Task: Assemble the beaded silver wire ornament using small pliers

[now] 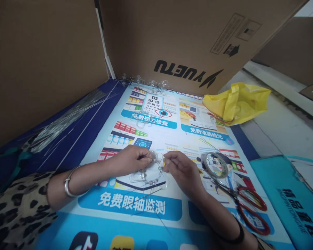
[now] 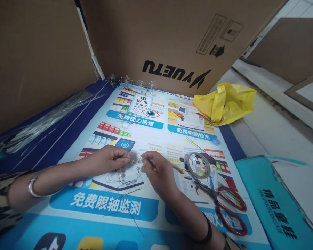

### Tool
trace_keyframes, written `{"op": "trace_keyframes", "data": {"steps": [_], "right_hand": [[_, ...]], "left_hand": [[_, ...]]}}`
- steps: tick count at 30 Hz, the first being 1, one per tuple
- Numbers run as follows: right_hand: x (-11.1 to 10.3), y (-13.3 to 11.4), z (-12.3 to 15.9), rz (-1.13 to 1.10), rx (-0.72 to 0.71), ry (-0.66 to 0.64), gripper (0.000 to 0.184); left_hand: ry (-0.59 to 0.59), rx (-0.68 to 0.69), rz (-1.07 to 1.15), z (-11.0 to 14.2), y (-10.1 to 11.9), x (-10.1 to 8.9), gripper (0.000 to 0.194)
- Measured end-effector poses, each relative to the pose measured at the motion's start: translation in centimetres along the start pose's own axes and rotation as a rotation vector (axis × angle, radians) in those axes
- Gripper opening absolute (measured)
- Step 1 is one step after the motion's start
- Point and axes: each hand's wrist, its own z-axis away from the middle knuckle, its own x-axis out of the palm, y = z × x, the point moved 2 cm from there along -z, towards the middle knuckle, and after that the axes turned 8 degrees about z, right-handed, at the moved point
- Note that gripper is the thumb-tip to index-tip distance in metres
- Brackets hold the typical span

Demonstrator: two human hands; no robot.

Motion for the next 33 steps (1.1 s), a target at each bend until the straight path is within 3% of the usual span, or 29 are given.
{"op": "trace_keyframes", "data": {"steps": [5,8,11,17,27,33], "right_hand": [[-3.1,0.3,0.8,0.556,-0.259,0.072,0.018],[-4.7,1.6,2.3,0.962,-0.236,0.016,0.044],[-5.2,2.7,3.7,1.127,-0.25,-0.043,0.046],[-4.1,2.8,4.5,1.165,-0.351,-0.023,0.039],[-2.6,2.0,3.6,1.166,-0.17,0.068,0.013],[-3.3,0.3,4.3,0.749,-0.122,-0.018,0.017]], "left_hand": [[0.016,-0.031,0.067,-0.2,-0.5,-0.1,0.015],[0.023,-0.064,0.111,-0.2,-0.7,-0.1,0.012],[0.024,-0.088,0.161,-0.3,-0.8,-0.1,0.011],[0.041,-0.126,0.171,-0.3,-0.3,0.0,0.014],[0.047,-0.132,0.165,-0.2,0.0,0.2,0.015],[0.068,-0.092,0.133,-0.1,-0.3,0.4,0.014]]}}
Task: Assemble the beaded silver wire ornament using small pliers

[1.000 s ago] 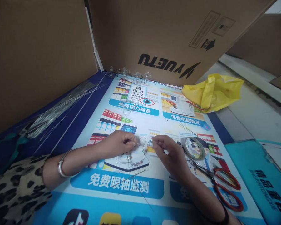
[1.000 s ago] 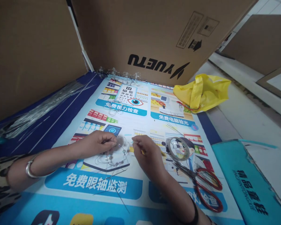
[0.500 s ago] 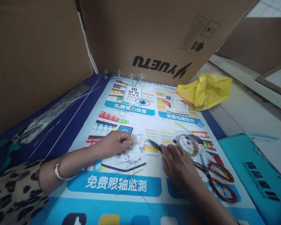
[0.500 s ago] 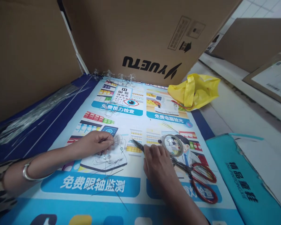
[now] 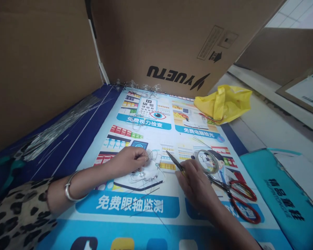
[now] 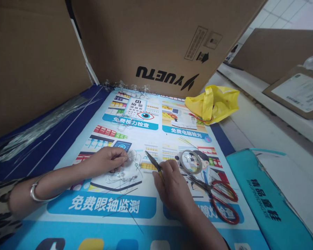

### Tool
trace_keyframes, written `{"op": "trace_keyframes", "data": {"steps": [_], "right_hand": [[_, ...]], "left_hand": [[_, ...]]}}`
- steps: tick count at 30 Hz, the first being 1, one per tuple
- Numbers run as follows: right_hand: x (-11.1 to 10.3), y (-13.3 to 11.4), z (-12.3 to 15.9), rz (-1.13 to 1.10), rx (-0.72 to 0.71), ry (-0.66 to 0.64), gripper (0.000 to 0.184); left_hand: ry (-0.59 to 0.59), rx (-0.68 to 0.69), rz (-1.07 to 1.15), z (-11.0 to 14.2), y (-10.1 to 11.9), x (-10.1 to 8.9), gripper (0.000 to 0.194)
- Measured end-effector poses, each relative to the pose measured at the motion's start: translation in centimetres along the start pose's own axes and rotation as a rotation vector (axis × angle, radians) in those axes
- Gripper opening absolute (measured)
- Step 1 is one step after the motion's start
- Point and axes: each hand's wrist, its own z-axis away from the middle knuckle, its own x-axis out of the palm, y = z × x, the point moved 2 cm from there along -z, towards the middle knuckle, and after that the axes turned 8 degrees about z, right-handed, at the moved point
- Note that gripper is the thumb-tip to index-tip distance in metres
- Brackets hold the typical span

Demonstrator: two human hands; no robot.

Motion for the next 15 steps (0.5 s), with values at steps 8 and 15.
{"op": "trace_keyframes", "data": {"steps": [8,15], "right_hand": [[-0.2,-4.0,0.9,-0.039,-0.055,-0.057,0.02],[0.6,-4.4,1.0,0.081,-0.005,0.025,0.02]], "left_hand": [[0.146,0.094,-0.144,0.3,0.2,0.6,0.014],[0.227,0.171,-0.12,0.7,0.2,1.5,0.015]]}}
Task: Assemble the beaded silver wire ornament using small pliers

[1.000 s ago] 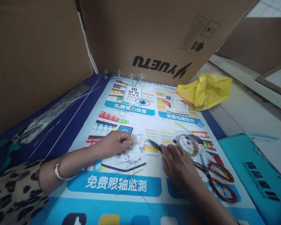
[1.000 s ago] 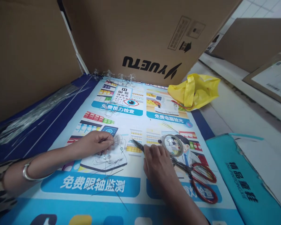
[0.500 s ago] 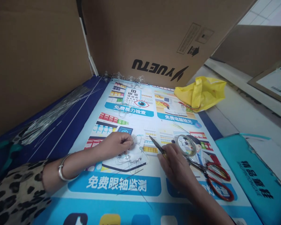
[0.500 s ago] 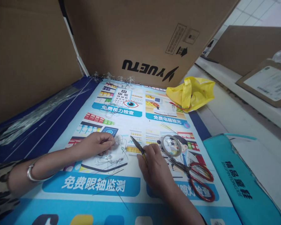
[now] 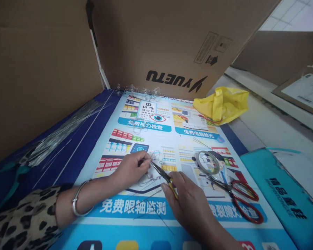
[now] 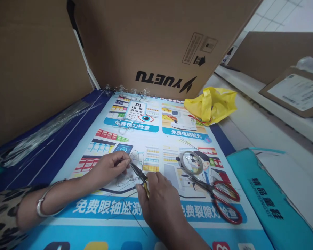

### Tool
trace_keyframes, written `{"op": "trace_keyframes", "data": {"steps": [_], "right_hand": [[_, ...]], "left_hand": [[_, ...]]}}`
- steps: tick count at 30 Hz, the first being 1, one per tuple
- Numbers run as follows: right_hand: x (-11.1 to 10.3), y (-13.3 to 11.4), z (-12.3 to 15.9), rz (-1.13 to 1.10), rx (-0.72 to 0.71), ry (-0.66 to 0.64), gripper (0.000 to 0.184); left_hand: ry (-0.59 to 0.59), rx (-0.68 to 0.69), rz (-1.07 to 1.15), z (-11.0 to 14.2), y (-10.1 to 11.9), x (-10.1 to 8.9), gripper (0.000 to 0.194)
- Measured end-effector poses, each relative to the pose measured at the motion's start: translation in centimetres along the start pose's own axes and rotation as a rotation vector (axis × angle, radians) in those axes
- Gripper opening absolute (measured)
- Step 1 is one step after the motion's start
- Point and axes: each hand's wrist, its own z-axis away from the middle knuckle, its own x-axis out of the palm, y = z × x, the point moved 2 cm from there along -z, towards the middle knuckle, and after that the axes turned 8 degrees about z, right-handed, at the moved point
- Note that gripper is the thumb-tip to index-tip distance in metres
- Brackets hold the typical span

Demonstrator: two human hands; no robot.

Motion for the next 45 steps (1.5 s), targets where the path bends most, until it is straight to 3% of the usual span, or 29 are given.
{"op": "trace_keyframes", "data": {"steps": [15,24,31,45], "right_hand": [[0.52,0.11,0.31,0.038,0.012,0.044,0.022],[0.53,0.18,0.42,0.034,0.027,-0.056,0.019],[0.48,0.54,0.46,-0.009,0.019,-0.036,0.02],[0.44,0.49,0.29,-0.063,0.049,0.033,0.021]], "left_hand": [[0.0,0.001,0.093,0.32,0.03,0.38,0.018],[-0.044,-0.031,0.108,0.31,0.45,0.38,0.021],[-0.073,-0.078,0.147,0.3,0.35,0.37,0.023],[0.037,0.07,0.018,0.61,-0.36,0.78,0.015]]}}
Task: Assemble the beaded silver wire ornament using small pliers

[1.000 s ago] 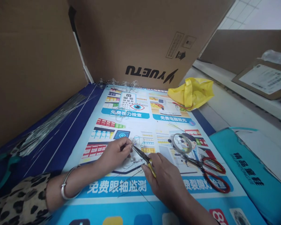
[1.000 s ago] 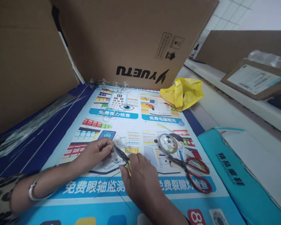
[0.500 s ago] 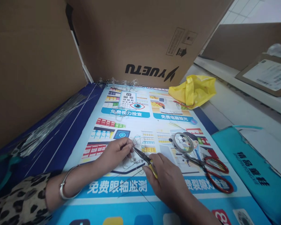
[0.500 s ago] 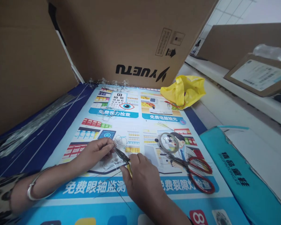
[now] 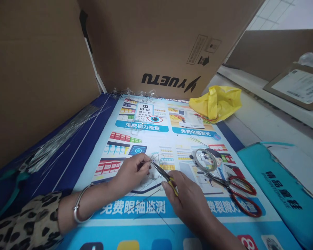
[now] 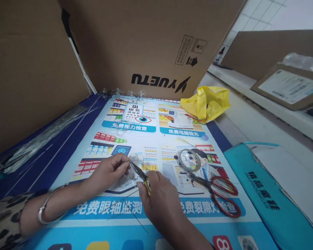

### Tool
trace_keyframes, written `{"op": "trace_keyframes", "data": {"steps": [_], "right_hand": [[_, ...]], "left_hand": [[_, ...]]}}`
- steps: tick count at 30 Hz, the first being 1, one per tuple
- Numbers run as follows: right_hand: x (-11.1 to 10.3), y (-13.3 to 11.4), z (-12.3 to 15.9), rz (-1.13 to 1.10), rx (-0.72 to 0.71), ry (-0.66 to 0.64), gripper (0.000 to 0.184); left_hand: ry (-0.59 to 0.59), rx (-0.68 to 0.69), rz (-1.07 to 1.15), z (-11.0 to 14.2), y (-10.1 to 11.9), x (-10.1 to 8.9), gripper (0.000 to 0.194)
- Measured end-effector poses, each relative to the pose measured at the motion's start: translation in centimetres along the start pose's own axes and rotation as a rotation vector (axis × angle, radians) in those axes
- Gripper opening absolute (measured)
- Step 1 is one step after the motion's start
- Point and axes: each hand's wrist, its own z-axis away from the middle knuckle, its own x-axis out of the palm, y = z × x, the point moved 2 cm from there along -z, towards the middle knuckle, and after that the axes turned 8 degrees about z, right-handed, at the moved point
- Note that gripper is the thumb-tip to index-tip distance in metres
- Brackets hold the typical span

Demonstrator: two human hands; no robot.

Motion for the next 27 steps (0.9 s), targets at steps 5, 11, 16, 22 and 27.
{"op": "trace_keyframes", "data": {"steps": [5,11,16,22,27], "right_hand": [[0.1,0.03,-0.03,-0.086,0.036,-0.031,0.024],[0.14,-0.22,-0.3,-0.069,0.04,-0.12,0.022],[0.86,-0.35,-0.06,0.225,-0.045,0.031,0.02],[0.72,-0.69,0.16,0.48,-0.148,0.183,0.022],[0.68,-0.51,-0.09,0.489,-0.16,0.179,0.021]], "left_hand": [[0.033,0.058,-0.116,0.14,0.43,-0.06,0.013],[0.032,0.044,-0.12,0.06,0.56,-0.08,0.012],[-0.028,-0.007,-0.029,-0.18,0.2,-0.05,0.012],[-0.112,-0.085,0.055,-0.44,0.72,-0.38,0.012],[-0.163,-0.171,0.205,-0.51,0.52,-0.5,0.012]]}}
